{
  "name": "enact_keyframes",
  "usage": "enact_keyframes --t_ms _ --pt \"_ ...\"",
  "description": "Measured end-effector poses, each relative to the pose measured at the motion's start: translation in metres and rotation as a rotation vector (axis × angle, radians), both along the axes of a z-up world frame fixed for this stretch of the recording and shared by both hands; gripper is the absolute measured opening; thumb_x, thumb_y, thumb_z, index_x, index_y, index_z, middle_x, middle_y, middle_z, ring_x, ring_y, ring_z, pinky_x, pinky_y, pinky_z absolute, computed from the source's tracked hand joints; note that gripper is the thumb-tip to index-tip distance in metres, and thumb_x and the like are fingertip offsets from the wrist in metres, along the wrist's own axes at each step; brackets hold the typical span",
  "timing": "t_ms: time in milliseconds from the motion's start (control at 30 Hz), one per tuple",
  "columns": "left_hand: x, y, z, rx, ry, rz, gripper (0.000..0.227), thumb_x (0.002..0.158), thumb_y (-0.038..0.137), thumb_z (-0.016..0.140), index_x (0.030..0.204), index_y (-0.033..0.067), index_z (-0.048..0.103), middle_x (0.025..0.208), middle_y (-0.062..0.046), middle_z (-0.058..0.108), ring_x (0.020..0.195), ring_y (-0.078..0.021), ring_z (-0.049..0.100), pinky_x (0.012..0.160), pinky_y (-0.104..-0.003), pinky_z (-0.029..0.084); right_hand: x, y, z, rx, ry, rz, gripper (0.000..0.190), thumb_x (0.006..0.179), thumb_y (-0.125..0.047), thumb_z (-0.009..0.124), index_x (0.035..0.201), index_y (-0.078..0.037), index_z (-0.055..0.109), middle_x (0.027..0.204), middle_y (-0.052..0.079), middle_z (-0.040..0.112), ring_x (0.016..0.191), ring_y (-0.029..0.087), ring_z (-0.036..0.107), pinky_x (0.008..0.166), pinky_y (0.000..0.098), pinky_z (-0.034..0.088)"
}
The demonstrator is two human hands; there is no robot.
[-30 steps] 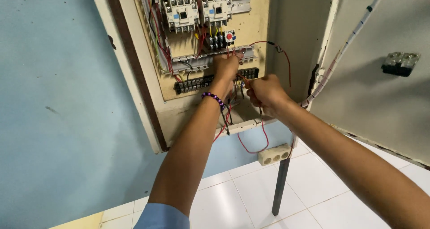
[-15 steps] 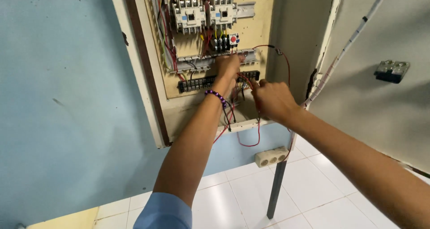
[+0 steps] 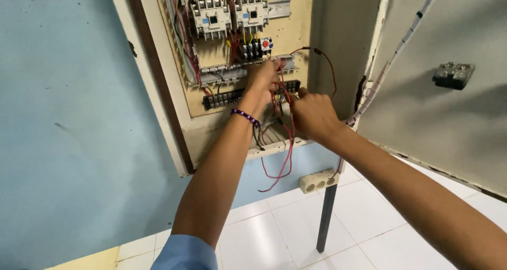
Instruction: Disconnecting multiple wires from an electrical control panel by loosening terminal screws with a screwdriver.
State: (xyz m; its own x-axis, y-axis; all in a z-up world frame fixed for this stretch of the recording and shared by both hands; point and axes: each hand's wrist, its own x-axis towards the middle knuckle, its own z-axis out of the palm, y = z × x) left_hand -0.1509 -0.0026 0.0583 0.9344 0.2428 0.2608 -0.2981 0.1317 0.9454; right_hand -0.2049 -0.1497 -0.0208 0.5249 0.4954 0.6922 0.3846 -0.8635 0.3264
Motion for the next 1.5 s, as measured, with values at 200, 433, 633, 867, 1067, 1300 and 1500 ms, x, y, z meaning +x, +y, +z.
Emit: enact_keyframes --t_ms 200,433,633,867,1067,1300,1500 --pt "-0.065 0.013 0.011 0.129 -0.035 -0.029 0.018 0.086 0.019 0.064 0.080 0.0027 0.069 0.059 -0.001 0.047 0.045 -0.0101 0.051 0.037 -0.024 0.040 -0.043 0.004 0.004 0.571 -0.016 0.124 0.027 0.090 -0.030 0.069 0.113 -0.019 0.076 0.091 0.017 0.072 0.082 0.048 0.072 0.070 0.0597 0.058" --pt "-0.083 0.006 -0.041 0.288 -0.101 0.072 0.028 0.090 0.026 0.060 0.086 0.0092 0.082 0.075 -0.012 0.068 0.068 -0.0196 0.062 0.062 -0.030 0.051 -0.036 -0.001 -0.009 0.711 -0.239 0.239 0.032 0.092 -0.024 0.077 0.123 -0.017 0.076 0.087 0.016 0.071 0.079 0.042 0.072 0.064 0.0532 0.057" --pt "-0.041 0.005 -0.050 0.392 -0.063 0.108 0.021 0.070 0.028 0.069 0.068 0.0080 0.074 0.052 -0.007 0.059 0.055 -0.0225 0.065 0.054 -0.034 0.051 -0.056 -0.007 -0.005 0.838 -0.264 0.227 0.027 0.107 -0.011 0.061 0.127 0.006 0.065 0.098 0.025 0.070 0.087 0.045 0.072 0.069 0.0526 0.057" --pt "-0.033 0.004 -0.035 0.551 -0.343 0.192 0.030 0.085 0.017 0.053 0.085 0.0128 0.083 0.080 -0.018 0.076 0.090 -0.0375 0.075 0.079 -0.041 0.056 -0.014 -0.014 0.063 0.878 -0.039 0.414 0.025 0.103 0.000 0.057 0.121 0.004 0.040 0.099 0.032 0.065 0.094 0.058 0.066 0.078 0.0641 0.050" --pt "-0.040 0.005 -0.030 0.567 -0.251 0.175 0.038 0.088 0.011 0.045 0.086 0.0114 0.083 0.101 -0.011 0.081 0.101 -0.0280 0.075 0.085 -0.037 0.057 0.070 -0.025 0.091 0.769 0.153 0.048 0.027 0.101 -0.021 0.071 0.091 0.004 0.071 0.099 0.029 0.070 0.087 0.043 0.069 0.067 0.0500 0.054" --pt "-0.057 0.020 -0.027 0.537 -0.237 0.087 0.033 0.093 0.008 0.047 0.094 0.0089 0.081 0.115 -0.011 0.079 0.101 -0.0261 0.073 0.087 -0.036 0.055 -0.012 -0.019 0.110 1.272 0.086 0.617 0.011 0.096 -0.014 0.074 0.092 -0.012 0.064 0.078 0.000 0.062 0.072 0.011 0.055 0.062 0.0295 0.043" --pt "-0.123 0.017 -0.029 0.507 -0.260 0.074 0.032 0.096 0.007 0.045 0.093 0.0072 0.077 0.071 -0.004 0.065 0.057 -0.0151 0.054 0.052 -0.031 0.039 -0.207 -0.022 0.061 1.441 0.197 0.866 0.016 0.106 -0.017 0.066 0.103 -0.011 0.051 0.071 0.001 0.050 0.047 0.007 0.043 0.034 0.0219 0.035"
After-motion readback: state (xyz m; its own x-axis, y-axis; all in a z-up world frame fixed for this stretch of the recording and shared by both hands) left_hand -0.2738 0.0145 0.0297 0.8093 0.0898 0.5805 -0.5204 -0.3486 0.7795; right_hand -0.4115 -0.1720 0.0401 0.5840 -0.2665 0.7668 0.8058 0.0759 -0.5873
